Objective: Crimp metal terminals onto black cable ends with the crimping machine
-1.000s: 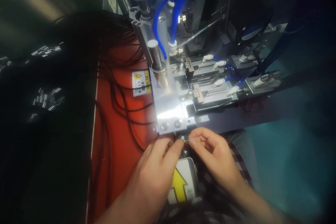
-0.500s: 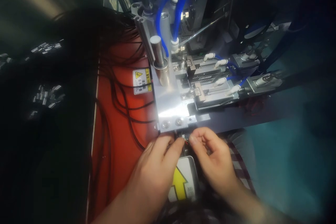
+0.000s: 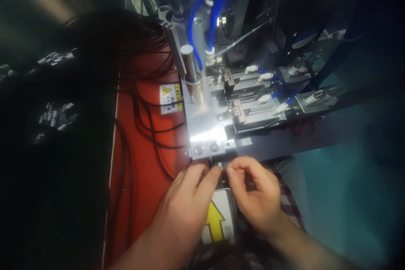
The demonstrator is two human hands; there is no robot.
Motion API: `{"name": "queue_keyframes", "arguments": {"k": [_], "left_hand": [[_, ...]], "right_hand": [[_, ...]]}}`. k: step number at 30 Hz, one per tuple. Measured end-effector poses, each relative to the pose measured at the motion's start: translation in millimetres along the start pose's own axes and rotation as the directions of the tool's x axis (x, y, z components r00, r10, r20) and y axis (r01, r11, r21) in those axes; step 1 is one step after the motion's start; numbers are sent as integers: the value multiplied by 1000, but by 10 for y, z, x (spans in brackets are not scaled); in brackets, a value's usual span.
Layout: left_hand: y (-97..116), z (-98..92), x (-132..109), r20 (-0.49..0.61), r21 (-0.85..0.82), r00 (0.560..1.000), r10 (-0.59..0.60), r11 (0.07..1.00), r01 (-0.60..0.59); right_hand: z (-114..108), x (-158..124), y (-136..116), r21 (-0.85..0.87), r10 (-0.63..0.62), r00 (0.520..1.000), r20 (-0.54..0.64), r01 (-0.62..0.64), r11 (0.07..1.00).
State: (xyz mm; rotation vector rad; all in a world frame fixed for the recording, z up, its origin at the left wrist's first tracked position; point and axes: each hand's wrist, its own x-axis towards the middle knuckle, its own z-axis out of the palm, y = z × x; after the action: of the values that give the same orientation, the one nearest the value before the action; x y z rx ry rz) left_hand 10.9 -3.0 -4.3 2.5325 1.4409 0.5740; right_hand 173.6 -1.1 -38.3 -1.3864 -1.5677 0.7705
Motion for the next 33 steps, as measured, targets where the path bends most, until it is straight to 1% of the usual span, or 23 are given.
{"name": "queue_keyframes", "arguments": {"k": [2, 4, 13, 17, 25, 33], "left_hand": [[-2, -6, -5, 3, 0, 1000, 4, 1000, -4], [-8, -11, -10, 6, 1, 1000, 2, 1000, -2], [-11, 9, -14, 23, -2, 1000, -9, 1000, 10], [-10, 8, -17, 25, 3, 1000, -8, 1000, 8], [-11, 7, -23, 12, -16, 1000, -2, 1000, 2], [-11, 7, -11, 21, -17, 1000, 2, 1000, -1]], "right_hand": [[-20, 20, 1, -28, -57, 998, 27, 57, 998], [-29, 34, -5, -29, -66, 996, 54, 68, 997], [4, 58, -26, 47, 48, 995, 91, -52, 998], [-2, 56, -15, 55, 78, 992, 99, -83, 995], [-15, 29, 6, 18, 98, 987, 125, -101, 995], [-39, 34, -30, -97, 72, 987, 142, -59, 994]]}}
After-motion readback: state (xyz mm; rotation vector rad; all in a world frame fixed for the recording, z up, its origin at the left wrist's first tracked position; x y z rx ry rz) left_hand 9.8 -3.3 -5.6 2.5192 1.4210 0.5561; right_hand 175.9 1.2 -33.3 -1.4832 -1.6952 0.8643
